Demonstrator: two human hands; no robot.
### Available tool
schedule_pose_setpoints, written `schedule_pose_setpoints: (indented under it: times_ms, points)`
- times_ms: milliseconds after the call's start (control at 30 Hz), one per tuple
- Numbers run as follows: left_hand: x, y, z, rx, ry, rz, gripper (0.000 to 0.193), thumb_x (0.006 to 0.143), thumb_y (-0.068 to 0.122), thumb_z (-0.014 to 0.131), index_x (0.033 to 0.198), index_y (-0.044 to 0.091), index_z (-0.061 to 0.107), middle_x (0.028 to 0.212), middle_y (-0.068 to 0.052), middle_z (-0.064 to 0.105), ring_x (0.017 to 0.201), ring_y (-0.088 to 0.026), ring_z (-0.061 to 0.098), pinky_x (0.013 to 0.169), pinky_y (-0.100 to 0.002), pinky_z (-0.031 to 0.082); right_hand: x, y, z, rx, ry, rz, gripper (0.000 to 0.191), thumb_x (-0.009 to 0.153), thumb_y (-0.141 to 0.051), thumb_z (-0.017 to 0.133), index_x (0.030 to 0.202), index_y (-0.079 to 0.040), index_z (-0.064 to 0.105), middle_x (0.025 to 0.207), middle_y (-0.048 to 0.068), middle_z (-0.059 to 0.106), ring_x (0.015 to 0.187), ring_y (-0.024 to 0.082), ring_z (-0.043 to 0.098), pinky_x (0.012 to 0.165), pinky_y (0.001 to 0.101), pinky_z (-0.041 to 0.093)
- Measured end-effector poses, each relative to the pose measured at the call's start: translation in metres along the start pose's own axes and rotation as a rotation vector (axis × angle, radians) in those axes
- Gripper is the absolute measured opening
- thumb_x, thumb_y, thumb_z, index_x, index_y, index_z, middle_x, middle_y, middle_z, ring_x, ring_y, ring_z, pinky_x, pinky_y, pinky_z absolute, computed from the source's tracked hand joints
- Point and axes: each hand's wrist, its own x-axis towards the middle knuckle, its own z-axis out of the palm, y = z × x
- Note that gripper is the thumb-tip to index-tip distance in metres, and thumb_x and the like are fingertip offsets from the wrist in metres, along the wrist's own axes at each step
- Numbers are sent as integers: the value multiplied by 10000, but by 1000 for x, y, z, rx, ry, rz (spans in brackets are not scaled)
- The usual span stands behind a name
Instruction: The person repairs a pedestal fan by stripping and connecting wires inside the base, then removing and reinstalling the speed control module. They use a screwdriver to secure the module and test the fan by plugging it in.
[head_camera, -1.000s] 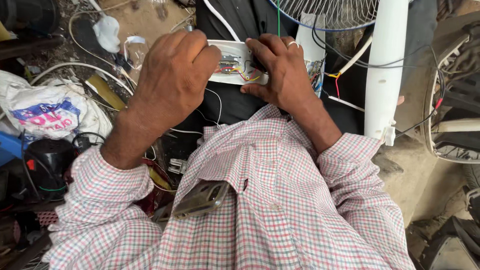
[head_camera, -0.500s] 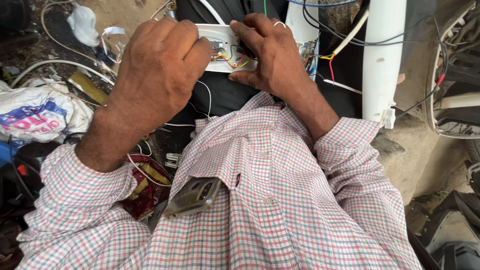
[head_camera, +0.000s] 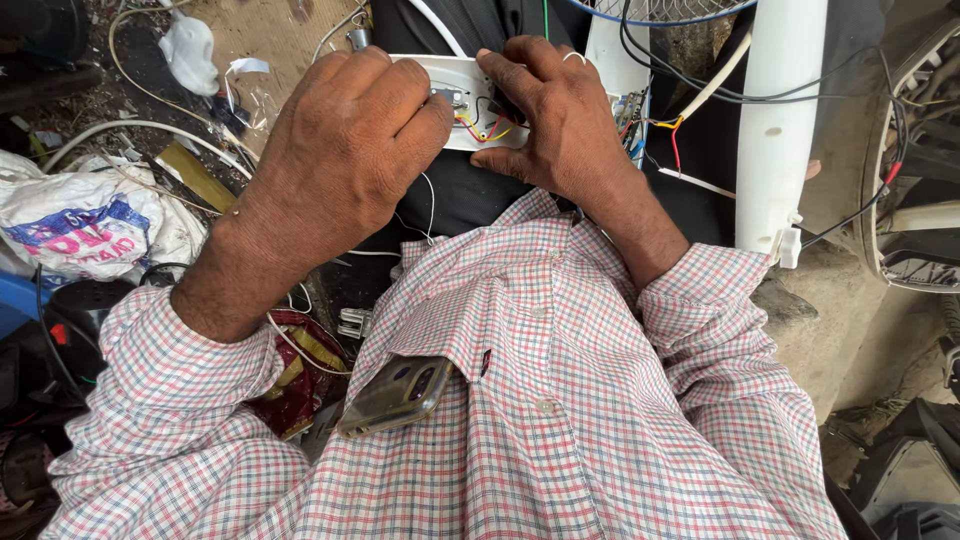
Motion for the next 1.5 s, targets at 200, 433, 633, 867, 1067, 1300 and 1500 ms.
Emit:
schedule_pose_setpoints:
  times_ms: [200, 433, 633, 867, 1067, 1300, 1500]
  points:
    - [6, 1, -6, -4, -19, 3, 130, 1070, 124, 671, 1098, 1, 699, 971, -79, 576, 954, -206, 592, 869, -376, 500, 1, -2, -2, 16, 0, 8, 1045, 625, -591, 968, 1442, -47, 610, 1346, 142, 600, 1122, 300, 624, 961, 487, 509]
    - [13, 5, -3, 42, -42, 63, 105, 1018, 111, 696, 965, 21, 684, 911, -68, 571, 873, -194, 586, 791, -356, 495, -2, -5, -3, -8, 7, -9, 1014, 641, -492, 995, 1454, -42, 590, 1365, 143, 581, 1118, 327, 600, 966, 488, 490]
    - [22, 11, 9, 5, -275, -271, 203, 1049, 178, 658, 889, 60, 620, 754, -66, 546, 670, -198, 560, 605, -391, 440, 2, -11, -3, -7, -13, -13, 994, 648, -461, 995, 1456, -48, 591, 1372, 139, 576, 1114, 338, 585, 965, 479, 477]
    - [25, -5, -27, 579, -259, 353, 138, 805, 263, 693, 744, 140, 686, 662, 34, 533, 756, -145, 593, 778, -366, 502, 6, -18, -10, -13, 1, -15, 1017, 622, -498, 990, 1432, -28, 592, 1342, 142, 582, 1076, 343, 596, 952, 472, 485]
    - [46, -3, -10, 235, -702, -211, 149, 878, 221, 654, 874, 108, 750, 779, -88, 645, 785, -288, 721, 594, -445, 524, 9, -20, -11, -46, 10, -1, 946, 648, -447, 993, 1408, -32, 612, 1331, 136, 588, 1052, 347, 595, 922, 464, 496]
    - [37, -5, 2, 365, -526, 332, 175, 855, 260, 697, 867, 109, 783, 832, -23, 712, 798, -178, 733, 671, -359, 571, 4, -19, -7, -60, -16, -16, 990, 625, -454, 991, 1425, -23, 600, 1324, 134, 583, 1052, 348, 590, 927, 473, 490]
    - [54, -10, 11, 86, -918, -394, 204, 876, 256, 725, 939, 72, 788, 891, -162, 745, 835, -316, 737, 682, -463, 591, 3, -22, 1, -108, -14, -30, 981, 623, -459, 986, 1416, -35, 596, 1309, 144, 575, 1044, 341, 588, 917, 479, 478]
